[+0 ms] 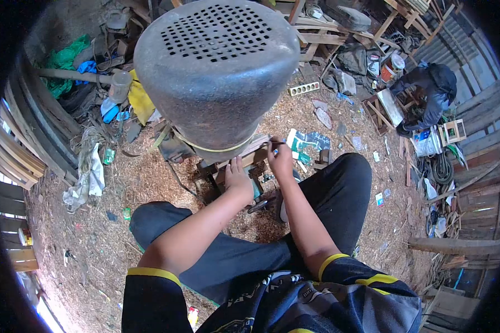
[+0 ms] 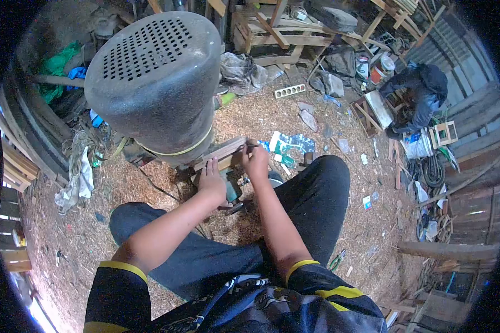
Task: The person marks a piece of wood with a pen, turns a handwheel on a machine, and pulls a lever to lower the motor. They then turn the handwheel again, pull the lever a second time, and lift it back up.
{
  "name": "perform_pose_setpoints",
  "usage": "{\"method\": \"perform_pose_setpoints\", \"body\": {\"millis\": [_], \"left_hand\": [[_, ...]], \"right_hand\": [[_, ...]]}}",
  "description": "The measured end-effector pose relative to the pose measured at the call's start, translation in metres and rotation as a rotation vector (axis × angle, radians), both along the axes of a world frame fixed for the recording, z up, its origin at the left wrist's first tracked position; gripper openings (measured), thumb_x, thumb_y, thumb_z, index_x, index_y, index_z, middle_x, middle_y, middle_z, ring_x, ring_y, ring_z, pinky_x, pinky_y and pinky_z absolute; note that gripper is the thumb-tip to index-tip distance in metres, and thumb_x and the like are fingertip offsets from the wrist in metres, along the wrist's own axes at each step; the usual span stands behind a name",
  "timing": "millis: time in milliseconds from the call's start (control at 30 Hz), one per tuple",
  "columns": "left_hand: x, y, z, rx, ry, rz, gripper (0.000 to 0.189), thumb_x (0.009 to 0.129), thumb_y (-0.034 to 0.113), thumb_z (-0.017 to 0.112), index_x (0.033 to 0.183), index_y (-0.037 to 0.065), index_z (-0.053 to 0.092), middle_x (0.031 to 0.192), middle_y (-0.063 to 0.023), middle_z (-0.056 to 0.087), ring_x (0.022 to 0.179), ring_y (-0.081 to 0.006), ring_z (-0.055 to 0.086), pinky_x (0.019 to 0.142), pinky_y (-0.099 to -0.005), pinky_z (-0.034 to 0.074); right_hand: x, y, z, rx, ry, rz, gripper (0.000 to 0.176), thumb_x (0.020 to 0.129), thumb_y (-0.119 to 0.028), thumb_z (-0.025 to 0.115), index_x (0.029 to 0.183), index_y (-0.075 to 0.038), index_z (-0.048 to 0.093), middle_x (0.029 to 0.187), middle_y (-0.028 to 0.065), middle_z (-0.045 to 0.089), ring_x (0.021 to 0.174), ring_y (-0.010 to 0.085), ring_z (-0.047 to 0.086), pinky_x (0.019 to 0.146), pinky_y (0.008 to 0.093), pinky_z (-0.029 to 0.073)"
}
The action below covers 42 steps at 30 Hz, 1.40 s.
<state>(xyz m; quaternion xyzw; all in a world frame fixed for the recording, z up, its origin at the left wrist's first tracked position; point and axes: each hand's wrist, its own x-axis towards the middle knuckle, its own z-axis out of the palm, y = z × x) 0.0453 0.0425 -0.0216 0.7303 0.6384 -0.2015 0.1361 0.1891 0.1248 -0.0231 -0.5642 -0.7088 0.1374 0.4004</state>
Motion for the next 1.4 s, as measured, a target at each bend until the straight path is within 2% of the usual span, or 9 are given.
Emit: {"method": "perform_pose_setpoints", "body": {"millis": [200,300,433,633,767,900,1233,1300,1400], "left_hand": [[0.002,0.005,0.039,-0.100,-0.022,0.010,0.103,0.077,0.043,0.081,0.153,-0.009,0.033,0.166,-0.0312,0.004,0.155,-0.0443,0.010,0.125,-0.0503,0.012],[0.005,0.008,0.035,-0.123,0.007,0.012,0.107,0.076,0.043,0.082,0.153,-0.010,0.030,0.166,-0.0312,0.003,0.155,-0.0440,0.009,0.125,-0.0503,0.013],[0.006,0.009,0.044,-0.162,-0.007,0.014,0.114,0.074,0.043,0.084,0.155,-0.011,0.024,0.166,-0.0310,0.003,0.155,-0.0436,0.009,0.125,-0.0502,0.014],[0.011,0.012,0.005,-0.030,-0.014,0.078,0.122,0.068,0.043,0.088,0.156,-0.011,0.021,0.166,-0.0311,0.003,0.155,-0.0434,0.007,0.125,-0.0504,0.014],[0.011,0.012,0.024,-0.121,0.009,0.037,0.121,0.070,0.041,0.087,0.155,-0.012,0.020,0.166,-0.0315,0.004,0.155,-0.0435,0.007,0.125,-0.0506,0.014],[0.008,0.012,0.028,-0.131,-0.024,0.054,0.121,0.070,0.041,0.087,0.155,-0.013,0.020,0.166,-0.0316,0.004,0.155,-0.0439,0.007,0.125,-0.0500,0.014],[0.015,0.015,0.035,-0.172,0.091,0.008,0.119,0.071,0.046,0.087,0.157,-0.007,0.025,0.166,-0.0317,0.003,0.155,-0.0446,0.007,0.125,-0.0510,0.012],[0.019,0.017,0.034,-0.180,0.096,0.006,0.112,0.076,0.044,0.082,0.157,-0.007,0.024,0.167,-0.0284,0.006,0.155,-0.0444,0.008,0.124,-0.0533,0.008],[0.014,0.014,0.050,-0.191,0.091,0.001,0.112,0.074,0.047,0.083,0.156,-0.005,0.028,0.167,-0.0292,0.006,0.155,-0.0437,0.008,0.124,-0.0531,0.008]], "right_hand": [[0.007,0.006,0.008,-0.087,0.121,-0.082,0.013,0.092,-0.012,0.068,0.098,0.000,0.067,0.084,0.0212,0.070,0.079,0.0378,0.069,0.071,0.0418,0.054],[0.005,0.005,0.001,0.012,-0.074,0.026,0.012,0.094,-0.012,0.066,0.098,0.000,0.067,0.083,0.0205,0.070,0.078,0.0363,0.070,0.070,0.0417,0.054],[0.009,0.015,-0.006,-0.005,0.101,-0.071,0.012,0.093,-0.010,0.066,0.099,0.000,0.066,0.085,0.0217,0.069,0.081,0.0384,0.069,0.072,0.0428,0.054],[0.011,0.013,-0.003,-0.048,0.106,-0.117,0.014,0.091,-0.012,0.068,0.098,0.001,0.067,0.086,0.0219,0.069,0.082,0.0392,0.068,0.071,0.0440,0.053],[0.008,0.011,-0.011,0.094,-0.050,0.010,0.016,0.091,-0.014,0.069,0.098,0.000,0.068,0.081,0.0199,0.069,0.076,0.0393,0.068,0.069,0.0440,0.053],[0.011,0.015,-0.004,-0.011,0.181,-0.109,0.015,0.091,-0.014,0.070,0.097,-0.001,0.067,0.080,0.0203,0.068,0.075,0.0384,0.067,0.068,0.0438,0.053],[0.019,0.014,-0.010,0.074,0.032,-0.051,0.012,0.090,-0.009,0.069,0.096,0.001,0.065,0.083,0.0208,0.069,0.074,0.0346,0.069,0.065,0.0404,0.054],[0.021,0.012,0.000,0.011,0.207,-0.184,0.010,0.092,-0.007,0.068,0.098,0.001,0.064,0.082,0.0183,0.069,0.072,0.0284,0.069,0.060,0.0348,0.052],[0.015,0.012,0.006,-0.069,0.282,-0.198,0.016,0.095,-0.013,0.067,0.093,0.003,0.064,0.083,0.0214,0.070,0.074,0.0350,0.068,0.068,0.0407,0.053]]}}
